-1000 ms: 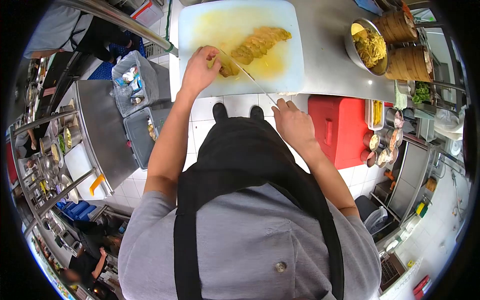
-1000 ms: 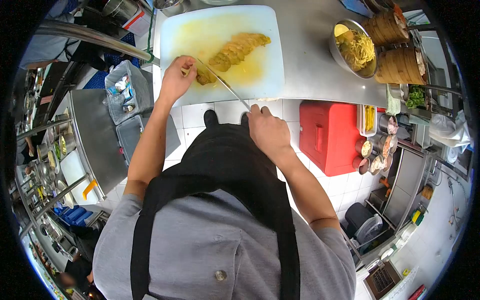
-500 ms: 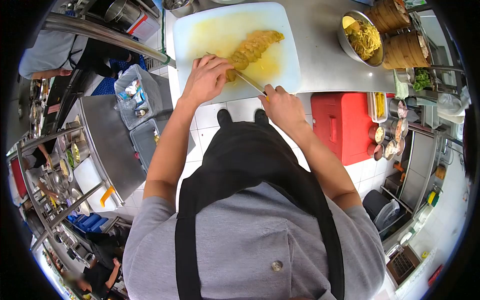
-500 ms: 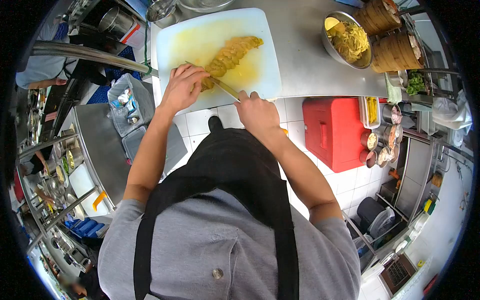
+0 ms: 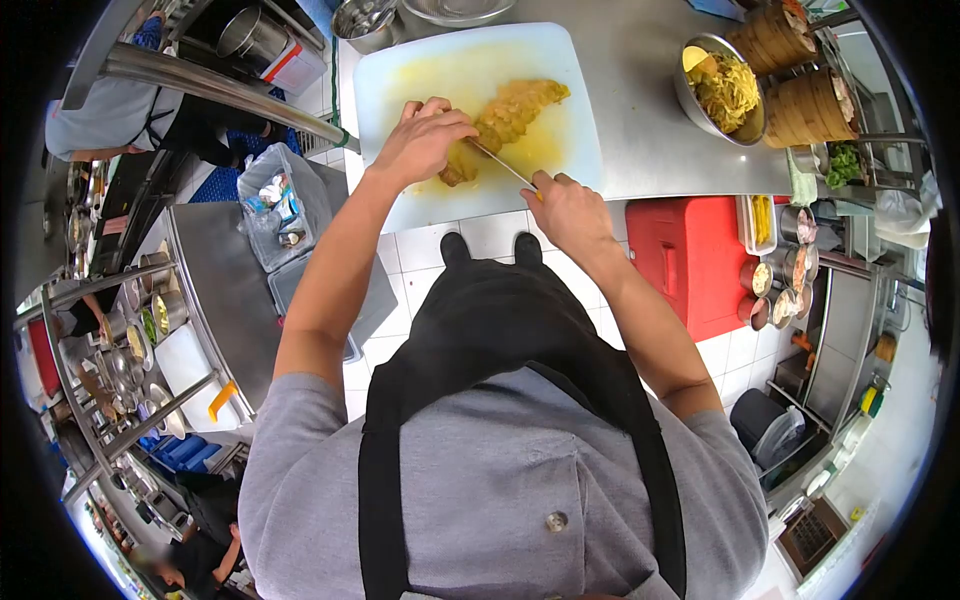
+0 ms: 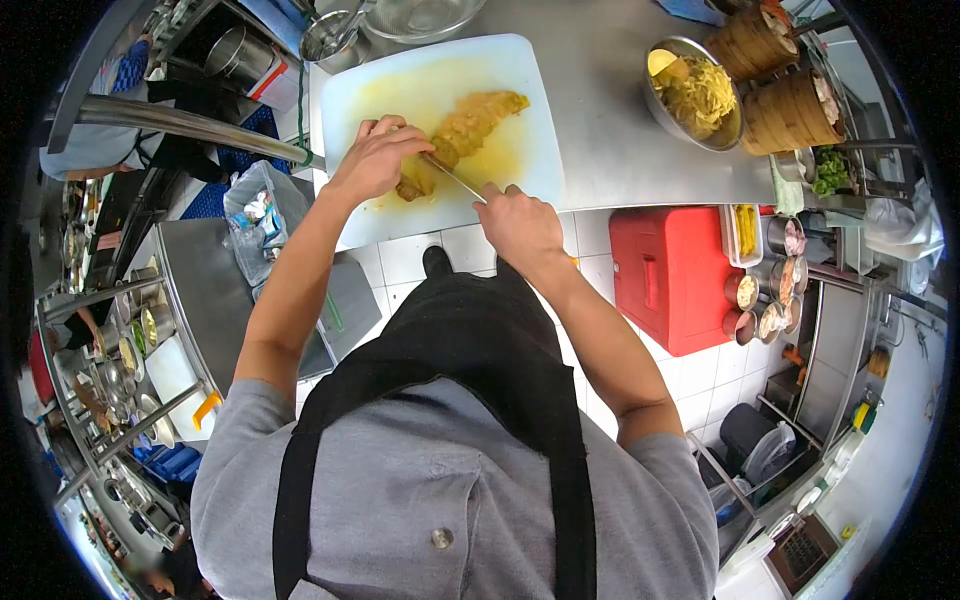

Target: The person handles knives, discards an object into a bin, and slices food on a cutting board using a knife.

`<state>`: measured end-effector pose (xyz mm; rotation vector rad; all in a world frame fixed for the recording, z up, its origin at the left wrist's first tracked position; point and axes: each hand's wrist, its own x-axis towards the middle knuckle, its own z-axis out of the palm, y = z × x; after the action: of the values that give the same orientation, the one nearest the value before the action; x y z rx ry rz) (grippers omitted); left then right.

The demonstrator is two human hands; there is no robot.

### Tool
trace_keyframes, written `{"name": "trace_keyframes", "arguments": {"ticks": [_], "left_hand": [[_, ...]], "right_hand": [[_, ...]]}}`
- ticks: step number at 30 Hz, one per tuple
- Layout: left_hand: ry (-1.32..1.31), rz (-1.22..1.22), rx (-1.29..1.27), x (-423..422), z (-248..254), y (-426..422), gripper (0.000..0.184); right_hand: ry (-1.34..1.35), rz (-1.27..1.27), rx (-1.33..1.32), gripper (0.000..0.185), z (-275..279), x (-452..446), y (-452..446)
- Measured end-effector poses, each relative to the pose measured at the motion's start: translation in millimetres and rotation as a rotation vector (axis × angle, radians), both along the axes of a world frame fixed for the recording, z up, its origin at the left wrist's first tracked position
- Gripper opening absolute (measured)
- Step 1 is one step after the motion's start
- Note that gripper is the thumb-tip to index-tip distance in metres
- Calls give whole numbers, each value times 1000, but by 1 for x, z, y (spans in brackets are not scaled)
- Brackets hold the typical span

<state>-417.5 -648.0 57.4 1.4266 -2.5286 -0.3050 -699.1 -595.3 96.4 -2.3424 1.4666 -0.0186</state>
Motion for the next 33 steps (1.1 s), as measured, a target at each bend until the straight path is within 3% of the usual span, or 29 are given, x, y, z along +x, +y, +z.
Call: {"name": "trace_keyframes", "arguments": {"ticks": [5, 7, 8, 10, 15, 16, 18, 22, 31, 33], "left_hand": [[26, 119, -147, -7, 6, -2, 42], [315, 448, -211, -8, 16, 1, 29], [313, 452, -209, -5, 13, 4, 29], [338, 529, 211, 2, 0, 13, 15], [73, 536, 244, -15, -10, 31, 14], [73, 539, 248, -17, -7, 34, 14], [67, 522, 236, -22, -2, 39, 17], [13, 480, 241, -30, -5, 48, 21], [-4, 506, 189, -41, -7, 45, 16], [106, 513, 116, -42, -13, 42, 15]], "right_hand": [[-16, -15, 23, 32, -1, -5, -4], [-39, -20, 29, 31, 0, -9, -4], [-86, -43, 36, 31, 5, -11, -2], [-134, -62, 45, 30, 17, -15, 4], [-264, -130, 373, 33, 19, -56, 23], [-263, -128, 378, 33, 21, -66, 26], [-323, -331, 758, 34, 29, -84, 31], [-428, -361, 960, 35, 7, -109, 34], [-458, -305, 975, 37, -4, -93, 22], [-423, -299, 937, 36, 6, -95, 16]]}}
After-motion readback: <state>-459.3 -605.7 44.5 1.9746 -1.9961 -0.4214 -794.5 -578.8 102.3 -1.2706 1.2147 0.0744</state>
